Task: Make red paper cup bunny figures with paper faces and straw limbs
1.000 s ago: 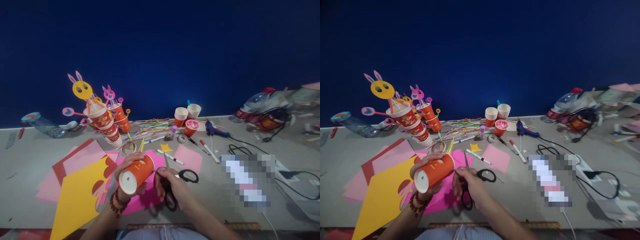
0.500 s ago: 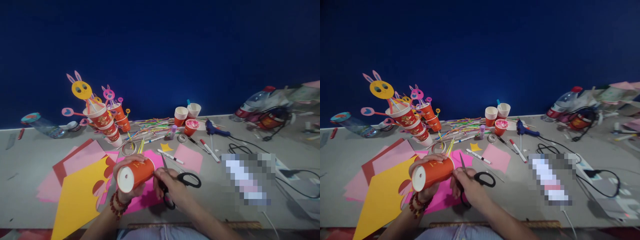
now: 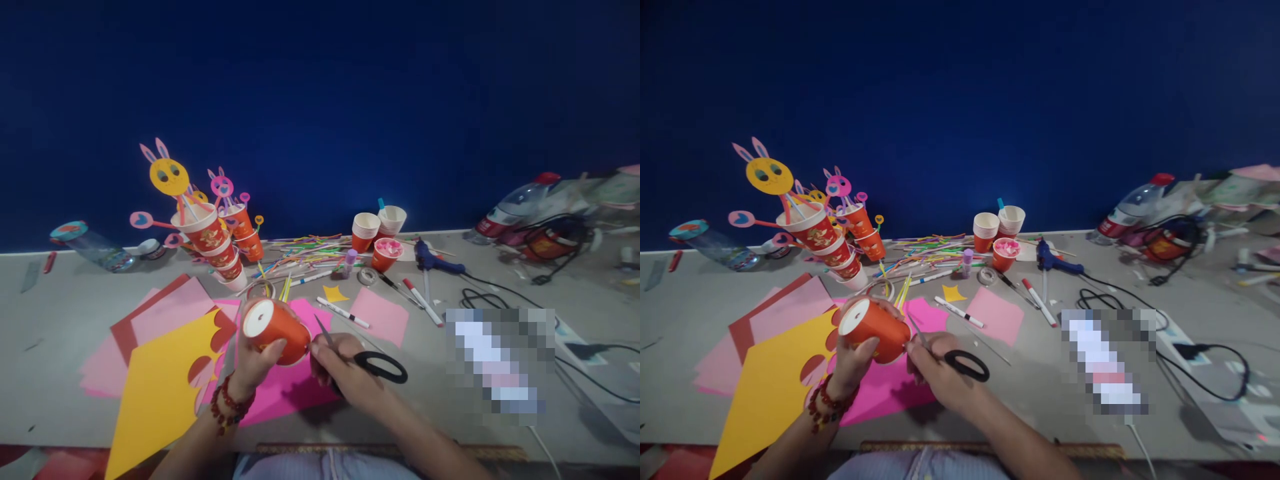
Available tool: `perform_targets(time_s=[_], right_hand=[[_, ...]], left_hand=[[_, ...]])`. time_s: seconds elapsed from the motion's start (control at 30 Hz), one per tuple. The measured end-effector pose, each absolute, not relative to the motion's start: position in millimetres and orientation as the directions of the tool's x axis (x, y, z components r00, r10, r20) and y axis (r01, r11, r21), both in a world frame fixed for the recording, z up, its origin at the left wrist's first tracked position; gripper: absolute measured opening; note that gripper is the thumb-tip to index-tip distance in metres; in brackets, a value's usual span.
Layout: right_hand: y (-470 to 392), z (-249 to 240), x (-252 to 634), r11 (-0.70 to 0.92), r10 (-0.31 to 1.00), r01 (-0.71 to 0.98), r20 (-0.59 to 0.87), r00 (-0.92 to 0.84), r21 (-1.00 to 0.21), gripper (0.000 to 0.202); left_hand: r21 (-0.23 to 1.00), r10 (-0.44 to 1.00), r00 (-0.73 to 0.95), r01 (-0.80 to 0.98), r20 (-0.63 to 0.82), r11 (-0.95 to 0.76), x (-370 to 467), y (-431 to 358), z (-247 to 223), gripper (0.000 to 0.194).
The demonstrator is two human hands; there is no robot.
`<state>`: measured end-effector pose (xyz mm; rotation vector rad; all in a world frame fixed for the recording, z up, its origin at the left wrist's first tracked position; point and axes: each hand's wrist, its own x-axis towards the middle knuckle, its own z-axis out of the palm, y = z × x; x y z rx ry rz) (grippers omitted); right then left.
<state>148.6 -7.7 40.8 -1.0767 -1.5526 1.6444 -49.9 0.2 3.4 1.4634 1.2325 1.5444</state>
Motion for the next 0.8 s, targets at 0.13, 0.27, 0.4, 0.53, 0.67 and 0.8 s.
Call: perform_targets(time_s=[0.13,0.27,0.4,0.53,0.67,0.8], right_hand=[[-8,48,151,-0.031,0.871,0.196,-0.122,-0.475,-0.98,0.045],[-7,57,153,0.021,0.864,0.204,-0.085,-0.496,-0.979,0.043],[-6,62,153,0.15,0.842,0.214,0.011,-0.54,-0.965,0.044],[-4,61,154,0.293,0.815,0.24,0.111,-0.568,-0.925,0.046],[-1,57,156,0.475,0.751,0.286,0.213,-0.625,-0.832,0.043],[1,53,156,0.608,0.699,0.348,0.273,-0.661,-0.714,0.036]], left_hand=[[0.972,0.954,-0.191,0.075,0.233,-0.222,-50,0,10,0.052],[0.991,0.981,-0.136,0.017,0.135,-0.134,-50,1,18,0.058],[0.998,0.993,-0.094,0.0,0.069,-0.069,-50,4,23,0.059],[0.999,0.994,-0.094,0.031,0.047,-0.045,-49,5,28,0.056],[0.999,0.998,-0.04,0.034,0.044,-0.043,-47,5,32,0.051],[0.999,1.0,-0.007,0.035,-0.003,0.003,-46,6,34,0.047]])
